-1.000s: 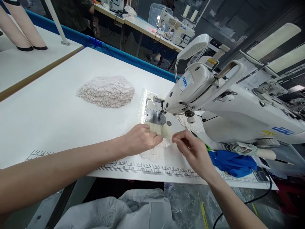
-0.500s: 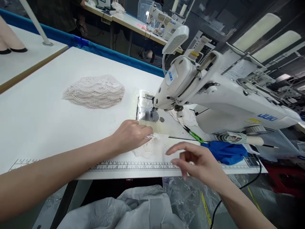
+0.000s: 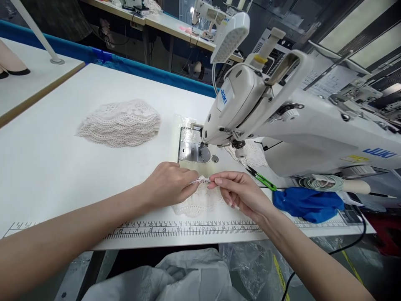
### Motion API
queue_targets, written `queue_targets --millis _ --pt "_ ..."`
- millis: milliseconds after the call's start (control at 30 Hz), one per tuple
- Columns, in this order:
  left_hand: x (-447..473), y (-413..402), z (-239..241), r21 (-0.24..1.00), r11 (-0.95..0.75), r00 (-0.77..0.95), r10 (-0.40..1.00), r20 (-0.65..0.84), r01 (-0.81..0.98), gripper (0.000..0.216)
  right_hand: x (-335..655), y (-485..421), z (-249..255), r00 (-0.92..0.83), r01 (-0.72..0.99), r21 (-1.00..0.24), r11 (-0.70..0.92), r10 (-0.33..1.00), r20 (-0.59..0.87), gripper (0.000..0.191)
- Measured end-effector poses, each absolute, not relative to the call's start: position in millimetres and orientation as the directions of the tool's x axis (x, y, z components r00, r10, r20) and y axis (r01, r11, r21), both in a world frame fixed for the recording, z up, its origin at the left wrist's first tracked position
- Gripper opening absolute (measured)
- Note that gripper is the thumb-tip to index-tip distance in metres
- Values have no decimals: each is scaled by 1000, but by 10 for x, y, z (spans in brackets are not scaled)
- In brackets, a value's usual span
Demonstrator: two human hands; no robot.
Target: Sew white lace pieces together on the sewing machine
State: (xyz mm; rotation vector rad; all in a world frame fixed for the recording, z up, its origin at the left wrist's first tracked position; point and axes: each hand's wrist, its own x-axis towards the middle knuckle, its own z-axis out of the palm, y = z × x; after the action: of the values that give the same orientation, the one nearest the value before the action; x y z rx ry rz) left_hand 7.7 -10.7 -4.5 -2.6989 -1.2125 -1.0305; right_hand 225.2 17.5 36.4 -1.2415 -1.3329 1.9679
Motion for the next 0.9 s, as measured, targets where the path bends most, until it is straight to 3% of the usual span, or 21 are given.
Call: queue_targets --millis 133,367,567,700,900 --pt "89 -98 -40 264 -689 472 678 563 675 32 2200 252 365 -507 107 -924 -367 779 -368 22" --pt "108 -73 -35 276 -699 475 673 567 660 34 2049 381 420 -575 226 -974 -26 804 -155 26" --pt "106 -56 -10 254 -702 486 665 567 665 29 2072 429 364 -653 291 -952 94 747 -126 27" --pt "95 -49 -15 223 -685 465 662 587 694 23 2101 405 267 -627 311 -880 358 774 93 5" --pt "65 -36 -24 141 -693 465 605 647 707 10 2126 374 191 -619 250 -788 562 719 316 6"
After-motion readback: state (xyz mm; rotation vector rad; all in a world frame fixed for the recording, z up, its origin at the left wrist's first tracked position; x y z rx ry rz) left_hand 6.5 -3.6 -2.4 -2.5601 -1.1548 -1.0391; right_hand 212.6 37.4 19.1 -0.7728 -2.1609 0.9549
